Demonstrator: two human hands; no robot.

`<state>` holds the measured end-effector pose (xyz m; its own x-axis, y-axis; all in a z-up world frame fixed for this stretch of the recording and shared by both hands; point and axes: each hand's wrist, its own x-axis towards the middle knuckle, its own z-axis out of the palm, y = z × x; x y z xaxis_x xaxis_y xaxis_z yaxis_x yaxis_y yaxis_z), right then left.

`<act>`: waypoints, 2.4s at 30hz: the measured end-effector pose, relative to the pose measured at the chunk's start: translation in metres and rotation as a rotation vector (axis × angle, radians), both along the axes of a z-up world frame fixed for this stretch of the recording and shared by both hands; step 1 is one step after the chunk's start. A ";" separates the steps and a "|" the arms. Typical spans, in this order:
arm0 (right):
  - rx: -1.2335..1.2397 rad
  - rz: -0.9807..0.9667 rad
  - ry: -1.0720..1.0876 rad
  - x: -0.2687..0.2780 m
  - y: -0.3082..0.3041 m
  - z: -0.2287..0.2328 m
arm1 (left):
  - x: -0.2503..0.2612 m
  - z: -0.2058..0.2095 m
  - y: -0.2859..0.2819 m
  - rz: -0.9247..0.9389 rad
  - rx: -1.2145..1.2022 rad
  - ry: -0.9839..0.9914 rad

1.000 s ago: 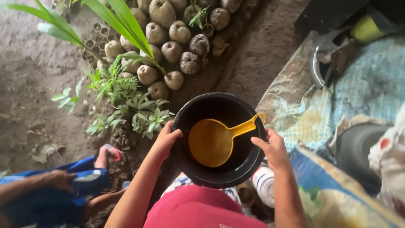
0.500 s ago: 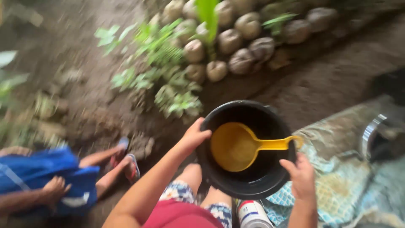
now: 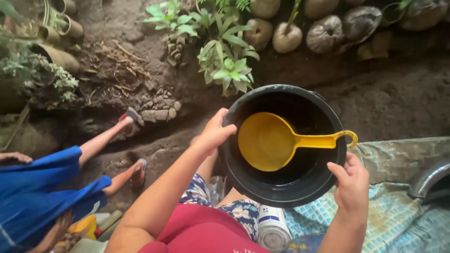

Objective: Water several small potted plants and coconut seedlings using a yellow pitcher.

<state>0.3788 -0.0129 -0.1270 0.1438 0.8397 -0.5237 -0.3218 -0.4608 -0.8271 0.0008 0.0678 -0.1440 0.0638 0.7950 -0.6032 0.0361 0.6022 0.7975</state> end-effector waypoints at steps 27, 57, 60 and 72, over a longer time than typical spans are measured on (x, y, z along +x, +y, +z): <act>-0.113 0.166 -0.099 -0.399 0.265 -0.119 | -0.422 -0.075 0.189 0.152 0.085 0.033; -0.129 0.428 -0.178 -0.667 0.485 -0.004 | -0.657 0.007 0.303 0.440 -0.080 -0.141; -0.142 0.389 -0.153 -0.656 0.480 0.004 | -0.649 0.015 0.321 0.419 -0.073 -0.148; -0.046 0.279 -0.205 -0.661 0.498 0.024 | -0.662 0.036 0.385 0.335 -0.046 -0.237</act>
